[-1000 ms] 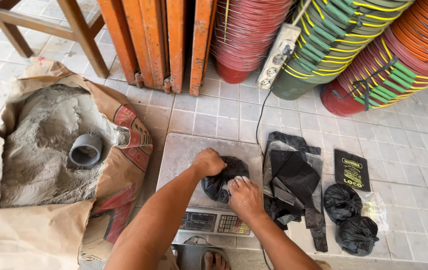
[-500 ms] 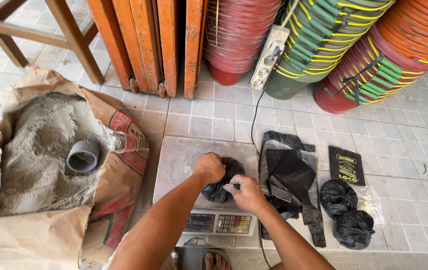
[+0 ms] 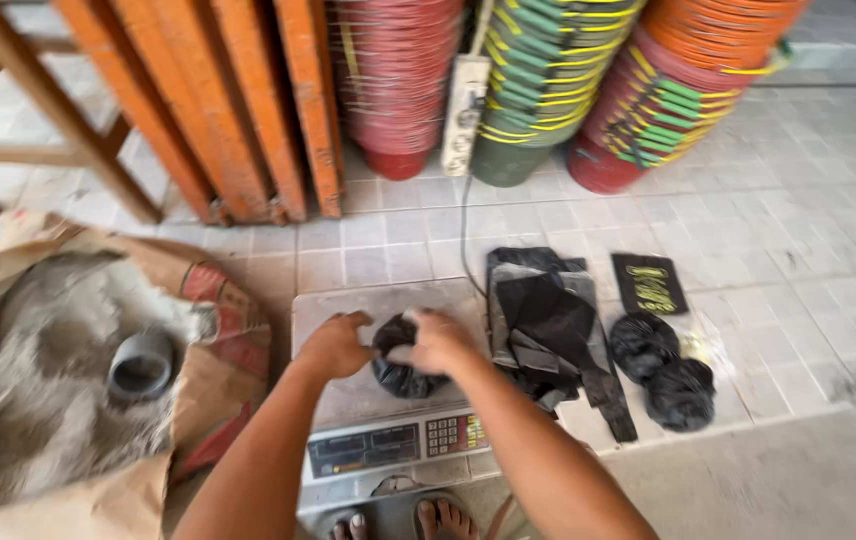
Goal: The person scoops a gray powder from a large sack into small black plastic bags using a metal scoop. They place the filled bags on a digital scale to check the weight, then tie the bags closed and set them aside.
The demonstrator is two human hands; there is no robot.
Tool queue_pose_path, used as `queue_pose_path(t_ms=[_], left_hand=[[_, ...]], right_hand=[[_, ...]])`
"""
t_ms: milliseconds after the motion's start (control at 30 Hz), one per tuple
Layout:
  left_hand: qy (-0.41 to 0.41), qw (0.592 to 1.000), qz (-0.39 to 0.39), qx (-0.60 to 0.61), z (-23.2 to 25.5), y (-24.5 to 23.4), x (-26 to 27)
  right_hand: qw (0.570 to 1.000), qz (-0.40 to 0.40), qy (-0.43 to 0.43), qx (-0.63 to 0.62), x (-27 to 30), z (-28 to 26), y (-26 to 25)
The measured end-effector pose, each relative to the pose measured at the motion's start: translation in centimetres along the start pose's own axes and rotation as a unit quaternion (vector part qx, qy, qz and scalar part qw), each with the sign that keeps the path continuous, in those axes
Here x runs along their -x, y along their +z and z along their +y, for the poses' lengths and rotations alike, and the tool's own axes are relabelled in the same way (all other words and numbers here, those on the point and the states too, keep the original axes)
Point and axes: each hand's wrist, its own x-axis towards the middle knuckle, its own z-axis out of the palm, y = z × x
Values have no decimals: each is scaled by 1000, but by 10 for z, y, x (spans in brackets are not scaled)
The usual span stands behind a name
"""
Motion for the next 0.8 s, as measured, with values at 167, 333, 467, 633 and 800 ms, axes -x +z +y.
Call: queue_pose_path(t_ms=[167,333,467,633,800], left_hand=[[48,999,1,-24,-49,3,0],[-33,984,-55,-164,-77,-2,-18],[-68,988,-57,-126,-61,-10,-14],[-25,994,-44,-99,-36,-3,-29],[16,997,11,-75,6,10,-58]], right_hand=[[998,34,8,49,-51,19,52],[997,16,48,-60,-19,7,11],[993,-13,66,-92,-18,27,-6],[944,65,52,-320,3,126,-30],[931,183,153,-278,63,221,-84]])
